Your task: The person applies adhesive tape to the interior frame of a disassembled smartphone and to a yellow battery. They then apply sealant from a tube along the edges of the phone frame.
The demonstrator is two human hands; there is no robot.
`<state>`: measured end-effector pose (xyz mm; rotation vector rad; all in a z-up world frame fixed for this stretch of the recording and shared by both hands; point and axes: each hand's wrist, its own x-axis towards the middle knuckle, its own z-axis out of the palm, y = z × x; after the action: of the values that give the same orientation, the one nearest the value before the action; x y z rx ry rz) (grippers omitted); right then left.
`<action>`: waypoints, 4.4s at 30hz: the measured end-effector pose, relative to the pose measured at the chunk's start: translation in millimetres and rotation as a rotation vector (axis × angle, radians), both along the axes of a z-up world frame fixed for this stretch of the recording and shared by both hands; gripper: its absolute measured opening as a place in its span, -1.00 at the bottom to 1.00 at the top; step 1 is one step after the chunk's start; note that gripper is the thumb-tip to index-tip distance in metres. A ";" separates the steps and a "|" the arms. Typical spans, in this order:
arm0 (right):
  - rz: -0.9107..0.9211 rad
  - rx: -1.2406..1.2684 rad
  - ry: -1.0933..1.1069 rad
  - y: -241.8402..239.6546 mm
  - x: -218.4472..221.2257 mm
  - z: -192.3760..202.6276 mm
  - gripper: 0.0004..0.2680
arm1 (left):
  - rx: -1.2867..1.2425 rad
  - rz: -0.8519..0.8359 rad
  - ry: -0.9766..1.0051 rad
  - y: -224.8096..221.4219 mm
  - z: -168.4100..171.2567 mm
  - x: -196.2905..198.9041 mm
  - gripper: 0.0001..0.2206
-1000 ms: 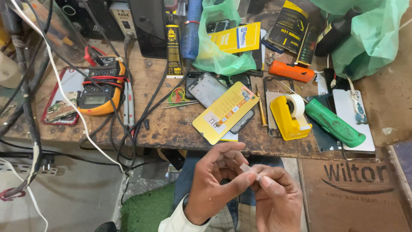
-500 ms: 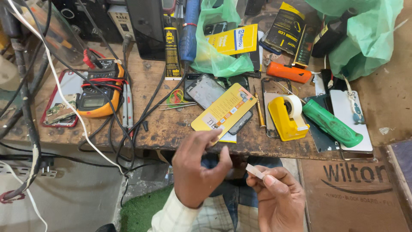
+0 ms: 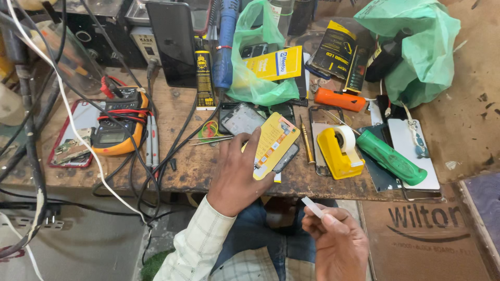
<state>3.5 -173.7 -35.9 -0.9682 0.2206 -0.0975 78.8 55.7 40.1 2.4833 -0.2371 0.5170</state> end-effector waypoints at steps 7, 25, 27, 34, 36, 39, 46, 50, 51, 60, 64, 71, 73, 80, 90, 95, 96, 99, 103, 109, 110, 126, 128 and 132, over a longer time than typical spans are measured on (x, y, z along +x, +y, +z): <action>0.062 0.068 -0.147 -23.1 10.9 -12.6 -0.71 | -0.165 0.038 -0.152 -13.9 3.9 -57.1 -0.12; 0.321 -0.435 0.272 -67.5 -98.4 -53.6 -0.67 | -1.717 -0.166 0.837 -68.8 -128.1 -232.0 -0.42; 0.332 -0.434 0.343 -61.6 -98.9 -27.3 -0.68 | -1.684 -0.151 0.838 -53.0 -115.8 -224.8 -0.41; 0.382 -0.477 0.386 -35.8 -92.8 27.3 -0.65 | -1.437 -0.260 0.770 -30.9 -57.1 -202.2 -0.54; 0.397 -0.492 0.303 -34.1 -93.3 28.3 -0.64 | -1.360 -0.277 0.717 -28.9 -49.9 -199.6 -0.56; 0.397 -0.519 0.220 -35.8 -100.2 27.1 -0.64 | -1.195 -0.204 0.632 -35.3 -43.9 -200.4 -0.58; 0.315 -0.613 0.051 -35.7 -110.5 27.5 -0.62 | -1.142 -0.095 0.571 -45.4 -38.3 -199.0 -0.78; 0.328 -0.605 0.019 -39.8 -112.2 30.5 -0.60 | -1.168 -0.091 0.589 -43.0 -37.6 -197.7 -0.81; 0.328 -0.598 -0.002 -40.2 -113.0 31.0 -0.60 | -1.166 -0.093 0.589 -42.7 -37.1 -197.7 -0.80; 0.306 -0.716 0.065 -39.9 -115.5 40.6 -0.63 | -1.165 -0.104 0.660 -39.3 -30.8 -197.7 -0.69; 0.337 -0.671 0.037 -43.3 -117.9 41.2 -0.63 | -1.102 -0.124 0.630 -38.1 -30.4 -196.3 -0.72; 0.355 -0.827 0.069 -49.4 -123.5 42.2 -0.62 | -1.144 -0.080 0.607 -42.5 -27.1 -200.7 -0.80; 0.343 -0.786 0.101 -48.9 -127.7 44.6 -0.62 | -1.147 -0.076 0.598 -43.2 -27.2 -201.7 -0.82; 0.392 -0.804 0.096 -47.8 -126.5 47.5 -0.61 | -1.128 -0.050 0.564 -44.8 -31.2 -204.5 -0.87; 0.437 -0.863 0.141 -60.3 -129.0 48.3 -0.55 | -1.247 -0.064 0.557 -47.9 -33.8 -207.7 -0.87; 0.500 -0.715 0.097 -73.7 -128.2 49.9 -0.55 | -1.220 -0.173 0.503 -44.2 -33.4 -208.2 -0.89; 0.499 -0.710 0.097 -75.7 -129.6 51.5 -0.55 | -1.215 -0.195 0.500 -44.2 -33.6 -208.2 -0.89; 0.518 -0.705 0.096 -80.7 -131.1 54.1 -0.54 | -1.271 -0.160 0.475 -50.1 -32.4 -209.9 -0.90; 0.496 -0.823 0.078 -81.1 -134.1 54.0 -0.54 | -1.251 -0.132 0.482 -53.1 -31.3 -211.0 -0.91; 0.483 -0.790 0.089 -81.7 -138.2 56.4 -0.58 | -1.266 -0.170 0.447 -51.9 -31.7 -210.8 -0.88; 0.487 -0.775 0.089 -81.2 -138.1 56.5 -0.57 | -1.263 -0.167 0.442 -52.1 -31.8 -210.4 -0.88; 0.479 -0.855 0.008 -68.6 -128.0 66.2 -0.55 | -1.251 -0.240 0.469 -44.1 -28.7 -206.0 -0.89; 0.496 -0.862 -0.008 -68.8 -126.1 66.3 -0.55 | -1.260 -0.224 0.475 -45.5 -28.9 -207.1 -0.89; 0.509 -0.805 0.015 -69.6 -127.1 67.5 -0.52 | -1.284 -0.212 0.466 -46.1 -28.9 -207.8 -0.89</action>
<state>-123.6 -243.3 31.7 -1.7981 -0.0721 0.3135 -129.0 9.6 11.2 1.2322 0.0390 -0.0569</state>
